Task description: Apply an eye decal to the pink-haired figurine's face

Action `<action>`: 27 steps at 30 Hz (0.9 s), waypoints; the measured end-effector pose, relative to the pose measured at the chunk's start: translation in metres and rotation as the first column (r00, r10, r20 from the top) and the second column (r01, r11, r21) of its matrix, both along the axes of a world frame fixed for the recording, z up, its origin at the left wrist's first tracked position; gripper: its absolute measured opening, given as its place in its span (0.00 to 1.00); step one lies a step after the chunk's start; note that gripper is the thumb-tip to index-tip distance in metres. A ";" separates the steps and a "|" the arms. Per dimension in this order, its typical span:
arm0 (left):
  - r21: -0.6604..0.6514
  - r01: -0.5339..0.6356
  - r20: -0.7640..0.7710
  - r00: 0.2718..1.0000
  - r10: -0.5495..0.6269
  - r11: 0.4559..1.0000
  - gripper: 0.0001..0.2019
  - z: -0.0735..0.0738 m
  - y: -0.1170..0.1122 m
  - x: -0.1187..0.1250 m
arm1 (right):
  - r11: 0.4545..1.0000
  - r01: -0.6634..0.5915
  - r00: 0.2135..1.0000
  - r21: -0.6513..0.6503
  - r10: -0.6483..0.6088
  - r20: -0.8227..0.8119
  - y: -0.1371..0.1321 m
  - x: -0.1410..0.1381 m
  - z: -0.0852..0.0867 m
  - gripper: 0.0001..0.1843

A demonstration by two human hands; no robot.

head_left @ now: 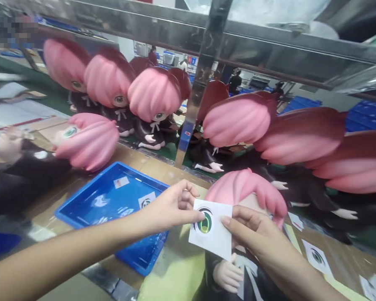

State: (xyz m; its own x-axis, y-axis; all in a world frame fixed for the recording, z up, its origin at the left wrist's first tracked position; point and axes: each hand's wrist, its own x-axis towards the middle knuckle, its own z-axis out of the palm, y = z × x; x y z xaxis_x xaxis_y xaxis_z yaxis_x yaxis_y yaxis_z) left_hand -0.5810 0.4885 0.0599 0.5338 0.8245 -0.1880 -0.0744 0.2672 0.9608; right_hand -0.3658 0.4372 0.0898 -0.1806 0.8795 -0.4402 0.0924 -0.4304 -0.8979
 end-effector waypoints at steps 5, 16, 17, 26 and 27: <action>-0.008 0.041 -0.022 0.999 -0.041 0.999 0.22 -0.012 0.003 0.048 | 0.982 0.173 0.985 -0.076 -0.174 -0.006 -0.016 0.037 -0.012 0.27; 0.256 0.154 -0.262 0.961 -0.085 0.954 0.14 -0.003 0.019 0.096 | 0.910 0.414 0.909 -0.040 -0.410 0.070 -0.009 0.080 -0.016 0.33; 0.258 0.171 -0.282 0.955 -0.095 0.951 0.14 -0.002 0.020 0.097 | 0.905 0.425 0.904 -0.029 -0.422 0.076 -0.007 0.081 -0.016 0.33; 0.513 0.302 -0.542 0.840 0.030 0.803 0.09 0.006 0.019 0.105 | 0.876 0.482 0.871 0.008 -0.480 0.107 -0.001 0.083 -0.010 0.28; 0.533 0.311 -0.551 0.833 0.044 0.786 0.08 0.005 0.018 0.105 | 0.872 0.490 0.866 0.012 -0.488 0.109 -0.001 0.082 -0.009 0.28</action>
State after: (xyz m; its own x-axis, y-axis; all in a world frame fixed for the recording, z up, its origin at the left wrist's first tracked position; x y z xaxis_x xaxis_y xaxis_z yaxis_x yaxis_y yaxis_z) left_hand -0.4757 0.5068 0.0648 0.6158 0.7875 0.0251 0.4598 -0.3851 0.8001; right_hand -0.2835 0.4361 0.0803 0.3186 0.8358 -0.4471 -0.0404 -0.4593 -0.8874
